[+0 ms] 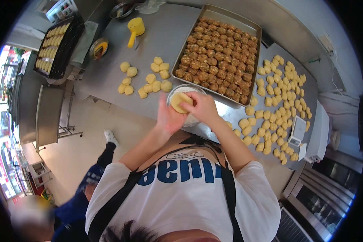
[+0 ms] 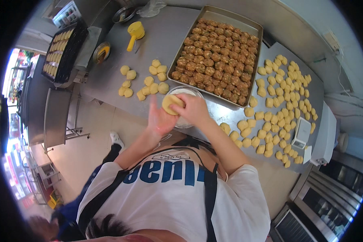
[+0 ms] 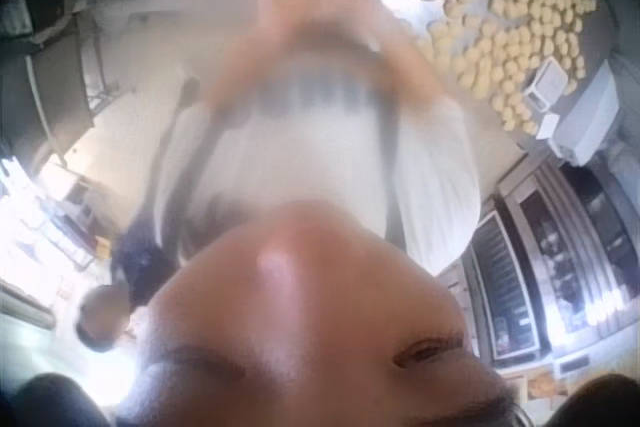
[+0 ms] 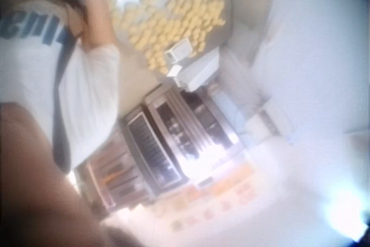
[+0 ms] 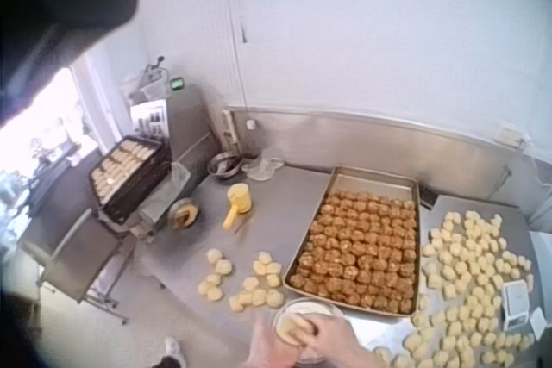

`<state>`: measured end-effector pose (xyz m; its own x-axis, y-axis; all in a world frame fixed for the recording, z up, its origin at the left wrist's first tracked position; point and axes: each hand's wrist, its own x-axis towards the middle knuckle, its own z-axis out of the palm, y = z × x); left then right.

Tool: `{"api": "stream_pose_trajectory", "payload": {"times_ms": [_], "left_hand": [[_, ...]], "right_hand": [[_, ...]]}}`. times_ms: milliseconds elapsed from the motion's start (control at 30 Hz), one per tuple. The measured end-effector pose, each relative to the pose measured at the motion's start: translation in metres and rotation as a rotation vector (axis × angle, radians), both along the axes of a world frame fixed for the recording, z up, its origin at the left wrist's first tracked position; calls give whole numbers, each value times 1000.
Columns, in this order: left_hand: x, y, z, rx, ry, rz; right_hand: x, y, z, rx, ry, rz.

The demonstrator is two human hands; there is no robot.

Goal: The person picks up a dough ball, flattens it into a disc by hand, places a round filling from a tray onto the dough, and rolls the dough around it into a ball.

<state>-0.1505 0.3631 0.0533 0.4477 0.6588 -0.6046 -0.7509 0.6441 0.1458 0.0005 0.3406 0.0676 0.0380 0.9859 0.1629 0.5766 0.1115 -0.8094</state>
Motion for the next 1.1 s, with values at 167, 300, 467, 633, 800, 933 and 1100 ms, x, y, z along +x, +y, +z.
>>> {"api": "stream_pose_trajectory", "payload": {"times_ms": [167, 300, 467, 633, 800, 933, 1100], "left_hand": [[-7, -4, -13, -51, 161, -151], [-18, -4, -8, 90, 351, -240], [-15, -2, -22, 181, 324, -247], [-4, 11, -45, 86, 124, -228], [-9, 8, -37, 271, 63, -500], [-15, 16, -1, 338, 22, -872], [8, 1, 5, 239, -20, -550]], "right_hand": [[62, 63, -71, 272, -465, -199], [87, 83, -83, 318, -558, 4], [90, 94, -86, 2, -312, -162], [50, 51, -42, 75, 15, -264], [16, -18, -13, 288, -62, -17], [19, -41, -34, 41, 324, 69], [-22, -48, -22, 291, 344, -329]]}}
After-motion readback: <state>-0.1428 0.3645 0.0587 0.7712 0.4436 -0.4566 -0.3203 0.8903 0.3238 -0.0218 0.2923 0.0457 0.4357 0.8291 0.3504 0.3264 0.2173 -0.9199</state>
